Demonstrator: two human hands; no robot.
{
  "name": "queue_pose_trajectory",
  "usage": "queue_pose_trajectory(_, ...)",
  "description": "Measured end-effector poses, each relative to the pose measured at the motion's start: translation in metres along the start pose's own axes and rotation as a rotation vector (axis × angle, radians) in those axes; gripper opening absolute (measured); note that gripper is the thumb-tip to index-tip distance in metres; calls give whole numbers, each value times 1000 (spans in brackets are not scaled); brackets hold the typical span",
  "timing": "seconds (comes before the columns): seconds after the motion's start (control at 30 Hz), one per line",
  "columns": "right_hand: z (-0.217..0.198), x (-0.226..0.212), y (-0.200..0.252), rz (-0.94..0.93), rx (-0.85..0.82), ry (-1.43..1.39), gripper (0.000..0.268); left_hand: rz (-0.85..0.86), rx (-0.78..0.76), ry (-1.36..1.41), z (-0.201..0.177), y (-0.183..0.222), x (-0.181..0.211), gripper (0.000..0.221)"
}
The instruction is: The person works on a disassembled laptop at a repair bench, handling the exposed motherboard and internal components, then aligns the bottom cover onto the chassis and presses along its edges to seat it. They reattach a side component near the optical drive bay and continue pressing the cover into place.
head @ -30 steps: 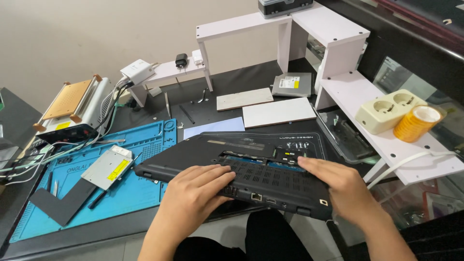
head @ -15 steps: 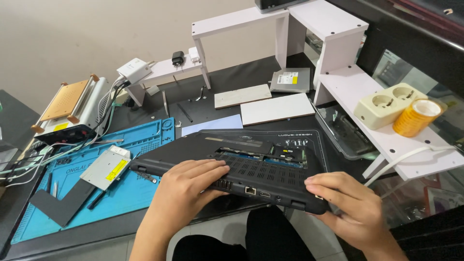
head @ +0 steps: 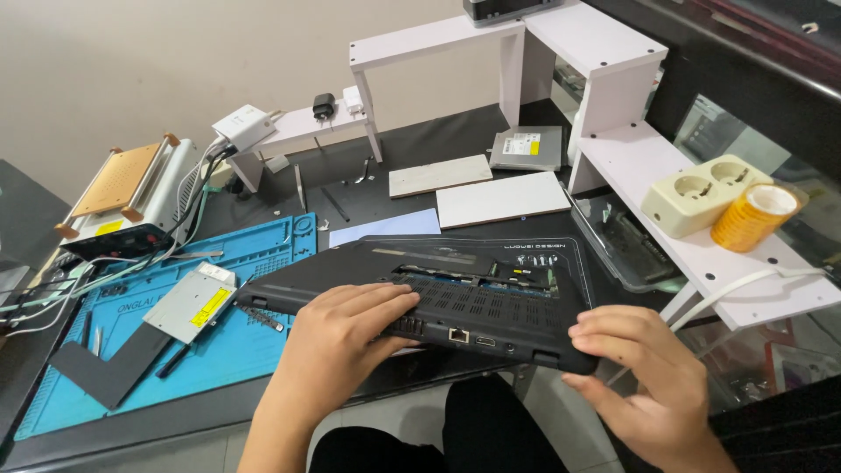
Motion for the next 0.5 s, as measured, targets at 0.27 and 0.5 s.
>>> queue_pose_trajectory(0.27,53,-28,-32,-149,-336,724,49,58,4,-45,15,5,14,42)
queue_pose_trajectory(0.5,21,15,-38,-74,-312,637,49,-82,224,-21,-54,70,-55,76)
Point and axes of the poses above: each hand's wrist, its own y-axis away from the middle knuckle, its own z-axis out of the palm, x = y × z, the point moved 9 cm from there along -y, towards the middle knuckle, and after that the axes turned 8 degrees about y, right-handed, at the moved point
